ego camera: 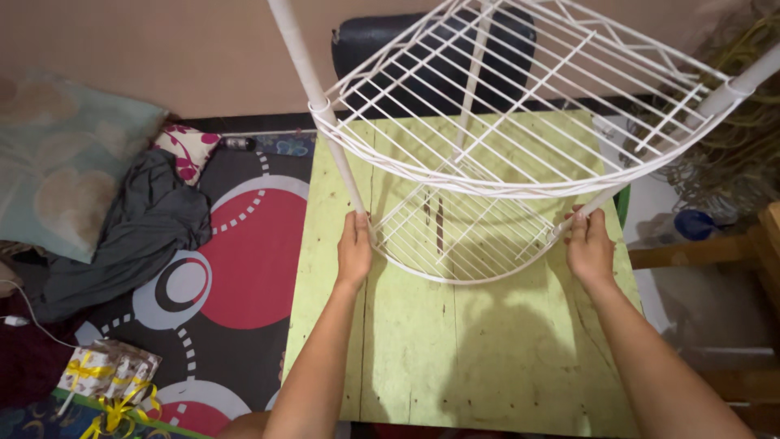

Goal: The person disassembles a white wire corner shelf unit by removing plastic connectors and separating the wire shelves from the vertical poles. The parts are placed on a light green table in a room with a patterned rug.

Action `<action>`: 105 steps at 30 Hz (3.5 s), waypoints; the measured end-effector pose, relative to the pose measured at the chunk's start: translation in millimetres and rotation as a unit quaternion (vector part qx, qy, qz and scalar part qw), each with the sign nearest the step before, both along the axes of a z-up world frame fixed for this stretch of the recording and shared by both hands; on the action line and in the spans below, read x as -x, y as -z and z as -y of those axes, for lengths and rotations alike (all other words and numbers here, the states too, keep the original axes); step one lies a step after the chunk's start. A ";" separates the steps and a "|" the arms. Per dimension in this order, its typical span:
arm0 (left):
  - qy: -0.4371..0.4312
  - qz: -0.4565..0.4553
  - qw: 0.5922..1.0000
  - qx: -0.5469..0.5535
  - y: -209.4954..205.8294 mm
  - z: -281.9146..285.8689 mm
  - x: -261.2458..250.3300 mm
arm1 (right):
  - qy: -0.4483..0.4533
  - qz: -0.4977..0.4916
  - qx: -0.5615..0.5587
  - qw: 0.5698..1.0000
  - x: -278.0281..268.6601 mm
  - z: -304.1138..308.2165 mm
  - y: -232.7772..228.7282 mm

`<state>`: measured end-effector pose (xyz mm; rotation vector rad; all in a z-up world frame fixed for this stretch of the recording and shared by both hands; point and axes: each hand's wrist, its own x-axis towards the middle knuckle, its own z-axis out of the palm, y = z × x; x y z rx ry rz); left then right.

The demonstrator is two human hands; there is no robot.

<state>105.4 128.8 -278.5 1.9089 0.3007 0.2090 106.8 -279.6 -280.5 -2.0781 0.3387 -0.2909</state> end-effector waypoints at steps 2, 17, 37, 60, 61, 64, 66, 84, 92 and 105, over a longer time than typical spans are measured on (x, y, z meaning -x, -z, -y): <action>-0.002 -0.001 1.000 -0.001 -0.8 -2.1 5.7 | -0.002 0.002 0.005 1.000 2.2 0.3 1.7; -0.034 -0.016 0.999 -0.005 -5.8 -9.0 40.4 | -0.021 -0.017 -0.012 1.000 19.7 -3.5 -6.0; -0.055 0.009 0.998 0.016 8.3 -14.6 84.8 | -0.043 -0.007 0.043 0.998 25.9 -1.6 -12.5; -0.066 -0.033 0.997 0.015 8.6 -10.7 106.2 | -0.040 -0.064 -0.025 0.997 40.9 3.3 -27.6; -0.068 -0.024 0.997 0.015 9.7 -10.5 107.7 | -0.041 -0.063 -0.025 0.997 40.9 2.7 -27.5; -0.067 -0.028 0.997 0.022 8.9 -9.2 113.4 | -0.043 -0.054 -0.028 0.997 41.1 1.9 -24.9; -0.066 -0.036 0.997 0.025 5.7 -8.8 118.8 | -0.049 -0.044 -0.031 0.997 43.2 0.9 -23.1; -0.120 0.129 0.982 -0.066 -67.4 -14.3 131.5 | 0.046 0.095 -0.024 0.994 96.5 -25.3 -96.7; -0.114 0.475 0.865 -0.113 -273.7 26.5 170.4 | -0.004 0.407 -0.105 0.907 127.0 -68.6 -216.0; 0.252 0.355 0.900 -0.018 -414.8 109.9 110.9 | -0.220 0.290 -0.192 0.911 124.6 -120.4 -364.7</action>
